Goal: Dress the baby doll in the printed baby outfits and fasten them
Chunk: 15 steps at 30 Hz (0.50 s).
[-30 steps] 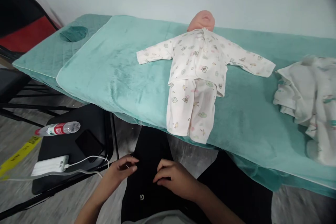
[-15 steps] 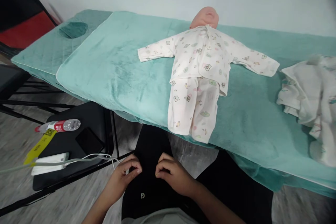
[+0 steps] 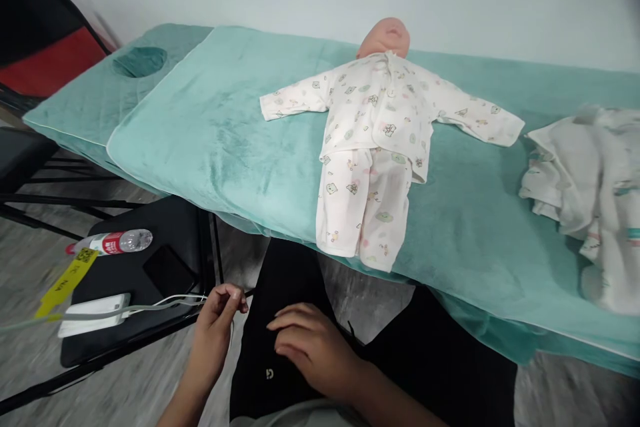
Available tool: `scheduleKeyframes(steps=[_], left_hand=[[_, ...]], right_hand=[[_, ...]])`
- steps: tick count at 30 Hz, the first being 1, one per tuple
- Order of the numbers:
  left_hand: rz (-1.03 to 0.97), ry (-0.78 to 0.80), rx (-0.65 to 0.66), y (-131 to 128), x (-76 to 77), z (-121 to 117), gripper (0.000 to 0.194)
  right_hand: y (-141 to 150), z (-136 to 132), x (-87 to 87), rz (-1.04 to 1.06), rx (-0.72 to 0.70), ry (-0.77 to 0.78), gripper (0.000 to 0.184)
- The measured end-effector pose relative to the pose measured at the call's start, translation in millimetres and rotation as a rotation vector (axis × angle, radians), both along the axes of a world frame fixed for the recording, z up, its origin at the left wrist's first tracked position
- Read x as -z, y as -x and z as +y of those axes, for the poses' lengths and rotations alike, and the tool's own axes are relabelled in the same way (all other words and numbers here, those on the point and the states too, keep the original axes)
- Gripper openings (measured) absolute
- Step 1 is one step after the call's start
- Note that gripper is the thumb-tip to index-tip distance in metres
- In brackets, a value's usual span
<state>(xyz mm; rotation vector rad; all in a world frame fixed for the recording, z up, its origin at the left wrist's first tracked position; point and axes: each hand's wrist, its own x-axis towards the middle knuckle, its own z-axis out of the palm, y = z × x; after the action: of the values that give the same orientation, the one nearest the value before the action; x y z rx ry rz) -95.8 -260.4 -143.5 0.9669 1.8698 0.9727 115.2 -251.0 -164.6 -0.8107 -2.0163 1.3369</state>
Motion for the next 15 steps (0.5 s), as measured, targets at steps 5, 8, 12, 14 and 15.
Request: scheduleKeyframes(steps=[5,8,12,14,15], left_hand=[[0.003,-0.008,-0.066,-1,3.6,-3,0.033],[0.0,0.018,-0.122,-2,7.4,-4,0.037],[-0.028,0.07,-0.18,-2,19.9,-5,0.038],[-0.062,0.074,-0.197,-3,25.6,-5,0.04],[-0.075,0.072,-0.202,-4,27.5,-4,0.041]], right_hand=[[10,-7,15.5,-0.082,-0.221,-0.164,0.018],[11,9,20.4,-0.146,-0.217,-0.14,0.029],[6,38,21.5,-0.234,-0.112,-0.097,0.041],[4,48,23.9,-0.294,-0.049,-0.091,0.042],[2,52,26.1,-0.325,-0.017,-0.085,0.044]])
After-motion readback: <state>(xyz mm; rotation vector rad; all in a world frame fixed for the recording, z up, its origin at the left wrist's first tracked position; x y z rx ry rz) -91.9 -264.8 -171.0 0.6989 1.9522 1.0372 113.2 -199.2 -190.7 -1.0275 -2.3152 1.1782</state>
